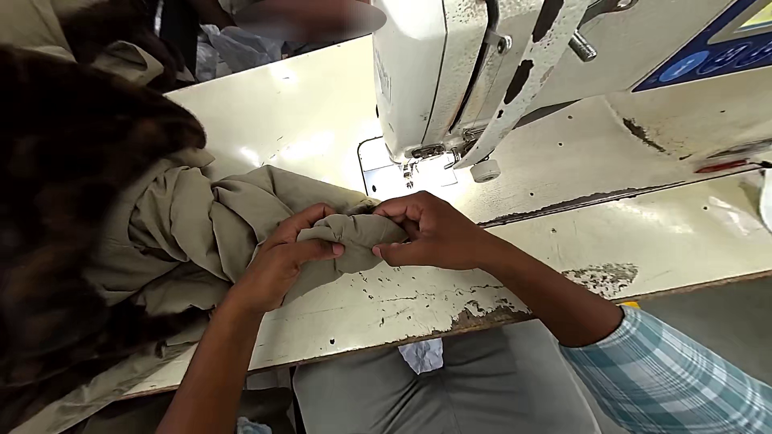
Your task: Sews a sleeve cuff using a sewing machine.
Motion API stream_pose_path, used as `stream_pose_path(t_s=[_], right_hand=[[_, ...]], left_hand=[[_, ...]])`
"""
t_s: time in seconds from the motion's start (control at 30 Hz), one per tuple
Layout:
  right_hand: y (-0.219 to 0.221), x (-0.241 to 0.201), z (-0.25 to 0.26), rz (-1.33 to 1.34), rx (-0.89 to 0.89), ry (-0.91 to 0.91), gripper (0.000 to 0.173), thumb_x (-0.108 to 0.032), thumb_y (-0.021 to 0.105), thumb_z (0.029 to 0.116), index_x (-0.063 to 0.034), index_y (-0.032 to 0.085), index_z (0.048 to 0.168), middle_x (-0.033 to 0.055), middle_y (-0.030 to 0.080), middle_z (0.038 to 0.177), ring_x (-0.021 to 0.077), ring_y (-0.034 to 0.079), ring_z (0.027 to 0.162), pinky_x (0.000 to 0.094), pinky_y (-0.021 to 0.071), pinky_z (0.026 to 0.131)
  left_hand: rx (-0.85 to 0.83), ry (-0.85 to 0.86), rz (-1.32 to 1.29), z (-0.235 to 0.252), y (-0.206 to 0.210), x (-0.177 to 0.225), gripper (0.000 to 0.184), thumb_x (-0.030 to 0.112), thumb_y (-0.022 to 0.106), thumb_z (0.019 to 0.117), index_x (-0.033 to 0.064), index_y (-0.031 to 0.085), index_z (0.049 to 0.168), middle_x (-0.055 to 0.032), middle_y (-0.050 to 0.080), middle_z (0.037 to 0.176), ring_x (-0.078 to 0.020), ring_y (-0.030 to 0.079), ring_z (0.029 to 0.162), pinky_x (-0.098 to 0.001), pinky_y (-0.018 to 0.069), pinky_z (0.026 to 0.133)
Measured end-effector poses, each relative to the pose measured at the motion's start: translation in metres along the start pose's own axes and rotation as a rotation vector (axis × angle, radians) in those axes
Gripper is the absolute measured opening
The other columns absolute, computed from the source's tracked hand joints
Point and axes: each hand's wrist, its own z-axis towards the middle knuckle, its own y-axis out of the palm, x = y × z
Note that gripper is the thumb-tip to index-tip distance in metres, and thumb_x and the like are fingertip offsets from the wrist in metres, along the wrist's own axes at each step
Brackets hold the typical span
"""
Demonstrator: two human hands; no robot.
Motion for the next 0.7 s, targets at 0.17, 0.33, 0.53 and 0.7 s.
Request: stream_pose_path(t_s=[0.17, 0.33, 0.53, 0.7], right_hand=[[0.000, 0.001, 0.000, -0.034, 0.000, 0.015, 0.012, -0.018, 0.071, 0.0837, -0.0142, 0.075, 0.094, -0.0080, 0.068, 0.071, -0.0002, 0.058, 0.058, 0.0210, 0.0458, 0.050], [-0.007, 0.003, -0.004, 0.025, -0.087, -0.037, 0.019, -0.015, 0.065, 0.0933, -0.0090, 0.073, 0.109, -0.0047, 0.071, 0.082, 0.0003, 0.061, 0.065, 0.0185, 0.0496, 0.056], [-0.012, 0.004, -0.001, 0.000, -0.121, -0.080, 0.017, -0.011, 0.055, 0.0973, -0.0086, 0.071, 0.102, -0.0061, 0.062, 0.074, -0.0015, 0.055, 0.064, 0.0170, 0.0440, 0.055], [-0.012, 0.008, -0.006, -0.008, -0.134, -0.157, 0.017, -0.008, 0.064, 0.0869, -0.0105, 0.073, 0.101, -0.0074, 0.064, 0.073, -0.0020, 0.049, 0.055, 0.0170, 0.0394, 0.048]], left_hand=[[0.008, -0.012, 0.027, 0.001, 0.000, 0.001, 0.022, 0.006, 0.058, 0.0852, 0.0131, 0.069, 0.103, -0.0032, 0.071, 0.093, -0.0078, 0.067, 0.081, -0.0208, 0.0568, 0.067], [0.022, 0.010, 0.006, -0.002, 0.000, -0.001, 0.024, 0.006, 0.058, 0.0858, 0.0129, 0.070, 0.105, -0.0038, 0.071, 0.094, -0.0074, 0.068, 0.080, -0.0206, 0.0583, 0.067], [0.039, 0.073, 0.006, -0.011, 0.007, -0.006, 0.024, 0.004, 0.057, 0.0893, 0.0137, 0.067, 0.108, -0.0017, 0.070, 0.094, -0.0063, 0.068, 0.080, -0.0199, 0.0580, 0.068], [0.294, 0.380, 0.518, -0.042, 0.038, -0.025, 0.045, 0.038, 0.075, 0.0856, 0.0151, 0.066, 0.123, 0.0032, 0.070, 0.110, -0.0070, 0.067, 0.098, -0.0301, 0.0586, 0.083]])
